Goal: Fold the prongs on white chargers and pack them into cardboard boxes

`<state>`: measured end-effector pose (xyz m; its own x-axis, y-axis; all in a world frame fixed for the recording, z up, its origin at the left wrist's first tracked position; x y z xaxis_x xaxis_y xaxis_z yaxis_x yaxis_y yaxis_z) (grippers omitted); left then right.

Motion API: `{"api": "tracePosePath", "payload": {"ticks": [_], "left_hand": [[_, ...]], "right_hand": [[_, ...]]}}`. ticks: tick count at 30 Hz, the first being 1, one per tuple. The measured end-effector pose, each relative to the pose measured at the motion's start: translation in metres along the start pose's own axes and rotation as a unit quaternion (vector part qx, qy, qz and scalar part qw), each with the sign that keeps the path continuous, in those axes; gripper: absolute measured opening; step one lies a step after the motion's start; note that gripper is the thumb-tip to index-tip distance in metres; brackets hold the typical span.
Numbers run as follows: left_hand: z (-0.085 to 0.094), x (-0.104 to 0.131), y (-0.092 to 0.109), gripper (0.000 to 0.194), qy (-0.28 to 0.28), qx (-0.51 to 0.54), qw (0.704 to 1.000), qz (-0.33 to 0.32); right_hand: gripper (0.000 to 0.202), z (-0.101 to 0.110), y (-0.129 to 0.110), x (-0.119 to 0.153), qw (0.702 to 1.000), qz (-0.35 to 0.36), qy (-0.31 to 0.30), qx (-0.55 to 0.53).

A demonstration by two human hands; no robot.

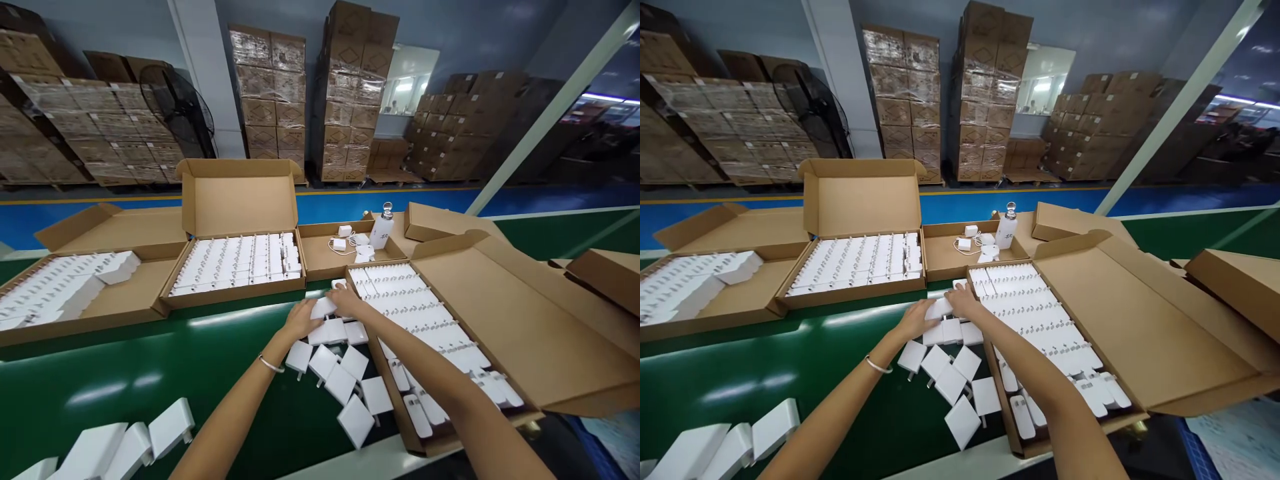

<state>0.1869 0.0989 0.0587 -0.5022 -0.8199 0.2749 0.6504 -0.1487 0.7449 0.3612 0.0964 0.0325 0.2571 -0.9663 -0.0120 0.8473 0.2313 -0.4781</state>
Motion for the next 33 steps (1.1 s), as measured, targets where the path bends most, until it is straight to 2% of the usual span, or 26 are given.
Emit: {"api": "tracePosePath", "payload": {"ticks": [2,4,7,9,11,15,18,21,24,26,30,31,33], "left_hand": [[-0.004,-0.008,-0.001,0.031,0.018,-0.038,0.999,0.018],[0.001,-0.012,-0.011,0.032,0.043,-0.083,0.995,0.043],[0.022,-0.009,-0.039,0.033,0.093,-0.145,0.98,0.102],[0.037,0.002,-0.062,0.034,0.131,-0.179,0.964,0.147],[0.049,0.016,-0.082,0.039,0.155,-0.209,0.951,0.165],[0.058,0.036,-0.103,0.05,0.156,-0.217,0.95,0.159],[0.061,0.031,-0.104,0.038,0.143,-0.147,0.956,0.212],[0.054,0.015,-0.095,0.053,0.09,-0.038,0.962,0.255],[0.041,0.006,-0.082,0.062,0.035,0.043,0.967,0.247],[0.04,0.007,-0.074,0.061,0.008,0.064,0.971,0.228],[0.058,0.014,-0.063,0.06,-0.01,0.045,0.986,0.159],[0.061,0.013,-0.059,0.067,-0.017,0.013,0.992,0.122],[0.06,0.005,-0.051,0.086,-0.033,-0.116,0.992,0.028]], "right_hand": [[0.029,-0.003,0.007,0.0,0.999,0.016,-0.026,0.029],[0.04,-0.005,0.008,-0.002,0.998,0.039,-0.038,0.04],[0.05,-0.006,0.0,-0.005,0.996,0.076,-0.029,0.021],[0.06,-0.008,-0.009,-0.007,0.996,0.091,-0.019,-0.007],[0.064,-0.012,-0.019,-0.011,0.994,0.103,-0.017,-0.037],[0.04,-0.02,-0.038,-0.026,0.993,0.094,-0.024,-0.061],[0.032,-0.025,-0.046,-0.04,0.999,0.033,-0.021,-0.035],[0.032,-0.027,-0.05,-0.048,1.0,-0.013,-0.009,-0.005],[0.031,-0.024,-0.045,-0.047,0.999,-0.033,0.0,0.023],[0.031,-0.017,-0.035,-0.043,0.997,-0.053,-0.001,0.051],[0.029,0.001,-0.002,-0.033,0.986,-0.1,-0.018,0.129],[0.027,0.005,0.006,-0.031,0.983,-0.105,-0.026,0.148],[0.024,0.011,0.016,-0.028,0.978,-0.104,-0.043,0.177]]}}
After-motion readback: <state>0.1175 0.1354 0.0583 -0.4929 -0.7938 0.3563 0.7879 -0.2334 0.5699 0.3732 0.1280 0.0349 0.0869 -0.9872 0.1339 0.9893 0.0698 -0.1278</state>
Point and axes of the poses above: each hand's wrist, its own x-axis away from the middle knuckle, its own z-axis out of the back of the hand, y = z × x, the point moved 1 cm from there along -x, towards the middle knuckle, and after that the axes turned 9 degrees about z, right-handed, at the moved point
